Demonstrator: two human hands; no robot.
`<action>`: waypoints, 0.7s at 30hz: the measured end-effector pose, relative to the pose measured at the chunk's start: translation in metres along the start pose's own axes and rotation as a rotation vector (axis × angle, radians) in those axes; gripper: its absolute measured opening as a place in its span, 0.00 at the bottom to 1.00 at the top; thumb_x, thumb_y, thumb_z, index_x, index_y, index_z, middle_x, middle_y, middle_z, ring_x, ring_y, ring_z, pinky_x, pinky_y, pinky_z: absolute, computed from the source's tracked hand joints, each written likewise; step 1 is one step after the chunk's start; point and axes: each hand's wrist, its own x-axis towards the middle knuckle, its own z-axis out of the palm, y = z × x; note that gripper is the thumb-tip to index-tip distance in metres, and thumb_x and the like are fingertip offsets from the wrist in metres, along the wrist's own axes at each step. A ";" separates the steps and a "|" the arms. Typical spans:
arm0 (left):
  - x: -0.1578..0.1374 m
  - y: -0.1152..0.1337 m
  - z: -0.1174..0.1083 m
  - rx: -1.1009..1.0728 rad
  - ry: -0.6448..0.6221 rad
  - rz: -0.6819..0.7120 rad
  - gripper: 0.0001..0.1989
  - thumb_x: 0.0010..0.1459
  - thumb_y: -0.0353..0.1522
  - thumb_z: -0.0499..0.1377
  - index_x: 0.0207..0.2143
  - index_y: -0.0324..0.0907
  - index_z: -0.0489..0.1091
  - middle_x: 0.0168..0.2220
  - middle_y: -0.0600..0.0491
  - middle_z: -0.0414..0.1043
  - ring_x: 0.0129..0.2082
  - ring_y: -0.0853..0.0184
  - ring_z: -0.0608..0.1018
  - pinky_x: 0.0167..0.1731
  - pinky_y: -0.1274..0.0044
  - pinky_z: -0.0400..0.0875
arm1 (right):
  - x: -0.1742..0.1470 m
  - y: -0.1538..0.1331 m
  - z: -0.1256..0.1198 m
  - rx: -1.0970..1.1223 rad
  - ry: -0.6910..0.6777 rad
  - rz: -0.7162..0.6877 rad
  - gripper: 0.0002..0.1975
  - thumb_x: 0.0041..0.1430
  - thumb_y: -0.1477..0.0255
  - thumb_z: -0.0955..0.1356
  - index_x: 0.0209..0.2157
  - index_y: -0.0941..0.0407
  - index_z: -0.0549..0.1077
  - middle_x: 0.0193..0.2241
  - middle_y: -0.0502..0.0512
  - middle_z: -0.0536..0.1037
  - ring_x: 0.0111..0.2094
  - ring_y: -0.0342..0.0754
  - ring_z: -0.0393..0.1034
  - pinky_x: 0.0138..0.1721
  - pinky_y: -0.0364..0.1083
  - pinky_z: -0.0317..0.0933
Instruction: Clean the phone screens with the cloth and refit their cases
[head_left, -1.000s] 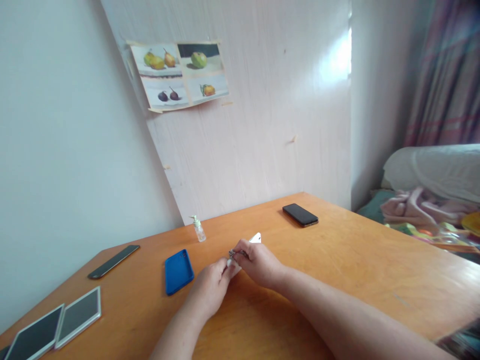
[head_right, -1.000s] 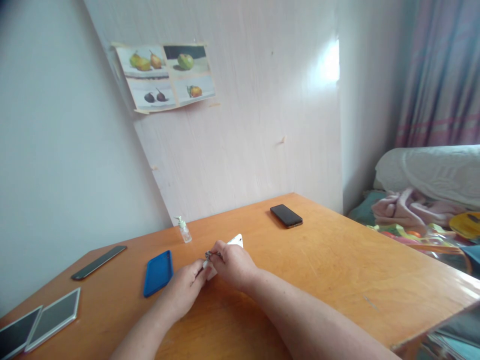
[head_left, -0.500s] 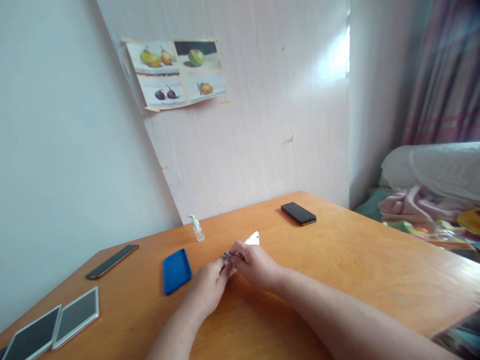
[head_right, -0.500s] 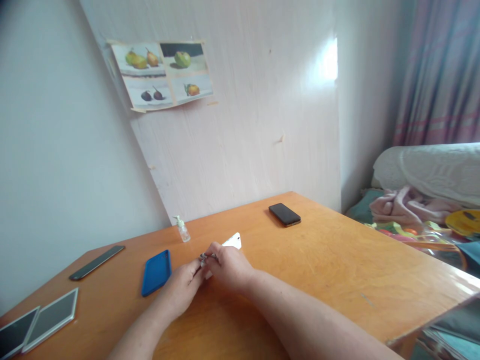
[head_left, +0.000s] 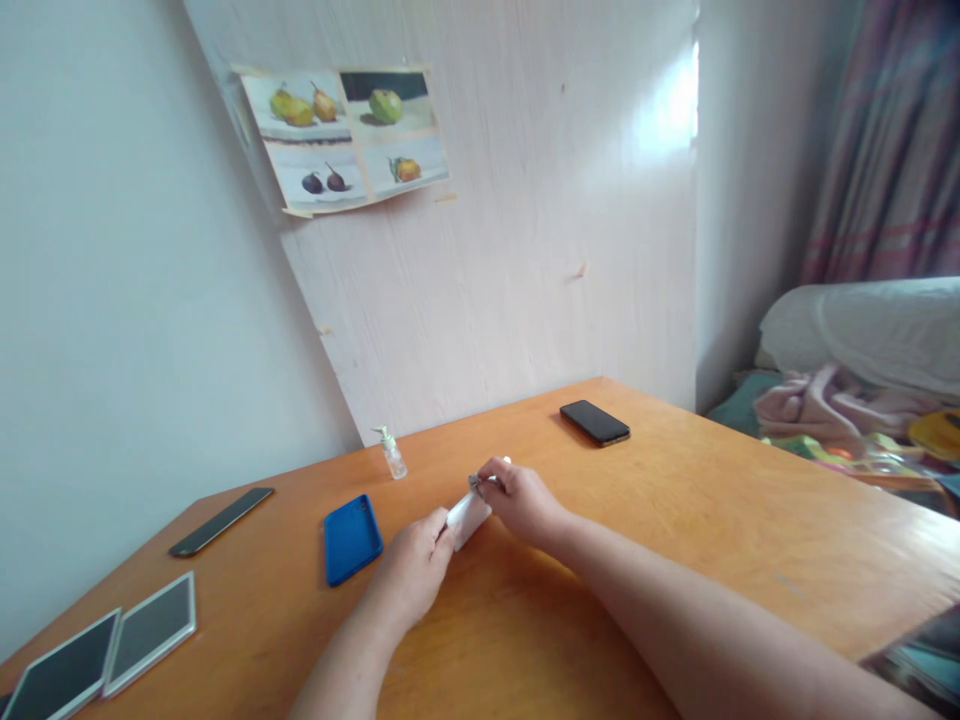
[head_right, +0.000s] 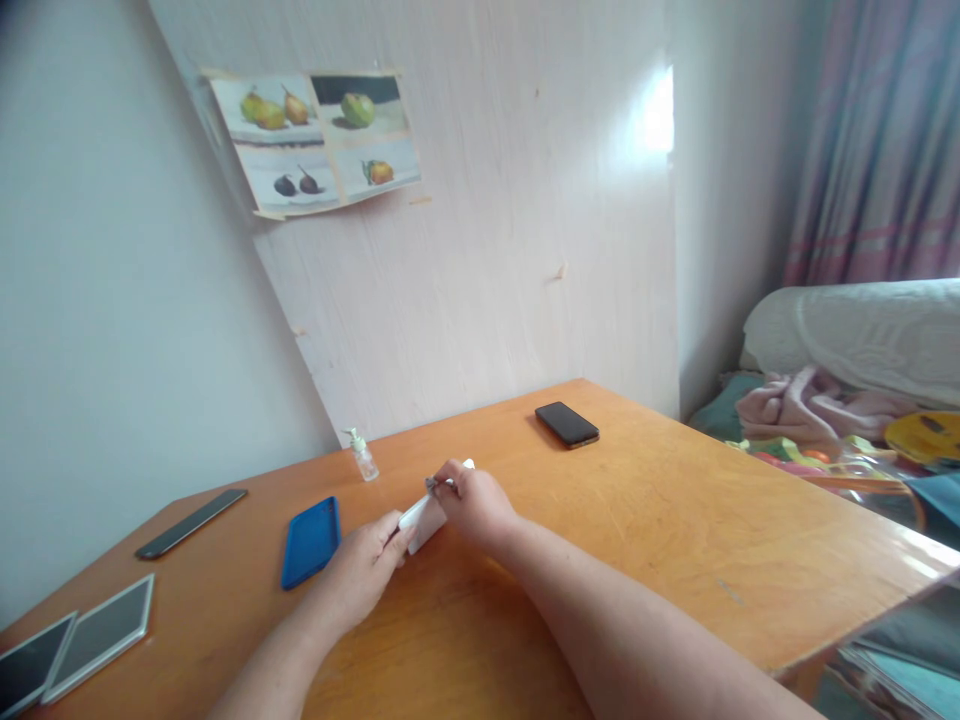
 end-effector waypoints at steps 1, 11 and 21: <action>0.000 0.000 0.000 -0.013 0.001 0.006 0.16 0.66 0.41 0.46 0.29 0.43 0.62 0.27 0.55 0.71 0.27 0.68 0.71 0.27 0.78 0.55 | -0.004 -0.004 0.004 0.012 -0.048 -0.050 0.08 0.60 0.68 0.64 0.35 0.52 0.74 0.25 0.48 0.76 0.28 0.43 0.68 0.29 0.40 0.55; 0.000 -0.002 -0.001 -0.009 -0.007 0.012 0.17 0.66 0.43 0.46 0.28 0.44 0.62 0.25 0.55 0.70 0.27 0.67 0.71 0.27 0.78 0.56 | 0.022 0.031 -0.018 -0.014 0.176 0.222 0.10 0.60 0.67 0.62 0.38 0.55 0.73 0.26 0.52 0.76 0.27 0.45 0.68 0.29 0.42 0.55; 0.000 0.000 -0.003 -0.048 -0.030 0.013 0.17 0.66 0.43 0.46 0.30 0.43 0.64 0.26 0.55 0.71 0.27 0.67 0.71 0.28 0.78 0.57 | 0.006 0.013 0.003 -0.016 0.104 0.155 0.03 0.54 0.70 0.66 0.30 0.54 0.70 0.23 0.49 0.74 0.26 0.42 0.64 0.26 0.41 0.50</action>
